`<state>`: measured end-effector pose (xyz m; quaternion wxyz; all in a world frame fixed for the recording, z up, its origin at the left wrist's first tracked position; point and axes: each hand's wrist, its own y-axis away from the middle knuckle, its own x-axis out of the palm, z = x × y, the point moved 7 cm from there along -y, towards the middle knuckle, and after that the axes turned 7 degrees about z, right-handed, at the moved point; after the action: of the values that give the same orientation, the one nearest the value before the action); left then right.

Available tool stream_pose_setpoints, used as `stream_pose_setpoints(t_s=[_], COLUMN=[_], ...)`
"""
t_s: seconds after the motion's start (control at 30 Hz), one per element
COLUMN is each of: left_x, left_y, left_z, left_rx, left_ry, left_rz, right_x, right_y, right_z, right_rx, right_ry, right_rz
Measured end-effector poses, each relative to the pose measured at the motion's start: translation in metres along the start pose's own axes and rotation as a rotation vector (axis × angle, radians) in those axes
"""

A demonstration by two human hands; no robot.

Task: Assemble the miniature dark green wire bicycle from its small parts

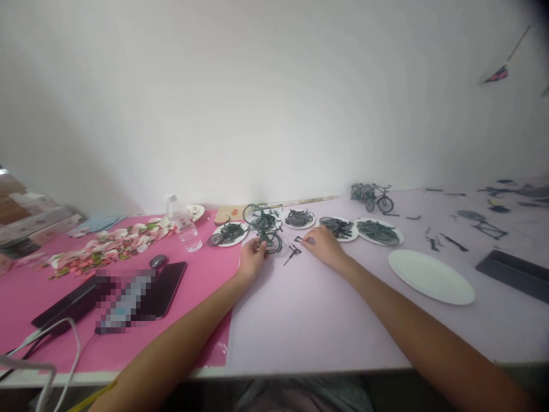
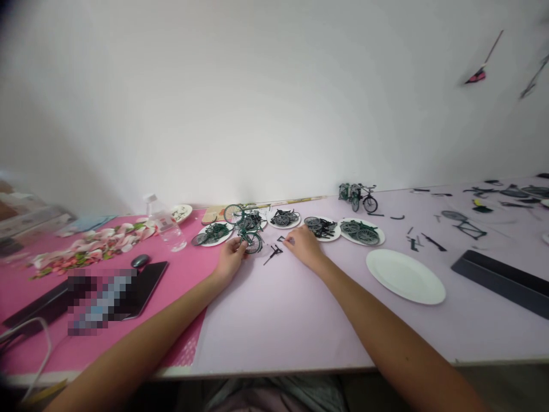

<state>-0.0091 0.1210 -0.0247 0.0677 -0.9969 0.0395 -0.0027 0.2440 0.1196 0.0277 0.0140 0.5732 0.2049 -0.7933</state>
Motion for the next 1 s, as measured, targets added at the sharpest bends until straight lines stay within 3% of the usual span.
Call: stream_pose_setpoints(t_s=[0.3,0.57,0.77,1.0], left_x=[0.002,0.005,0.007,0.008], left_y=[0.000,0.003,0.005,0.003], left_z=[-0.001,-0.008,-0.012,-0.010], left_rx=[-0.010,0.010,-0.013,0.000], left_ry=[0.019,0.021,0.047,0.044], left_rz=[-0.022,0.009,-0.009,0.033], right_x=[-0.009,-0.006,-0.007,0.006], right_y=[0.005,0.007,0.010,0.010], right_z=[0.010,0.021,0.032,0.038], right_rx=[0.123,0.028,-0.050,-0.155], right_ry=[-0.083,-0.498,-0.478,-0.458], right_rz=[-0.106,-0.161,-0.218,-0.166])
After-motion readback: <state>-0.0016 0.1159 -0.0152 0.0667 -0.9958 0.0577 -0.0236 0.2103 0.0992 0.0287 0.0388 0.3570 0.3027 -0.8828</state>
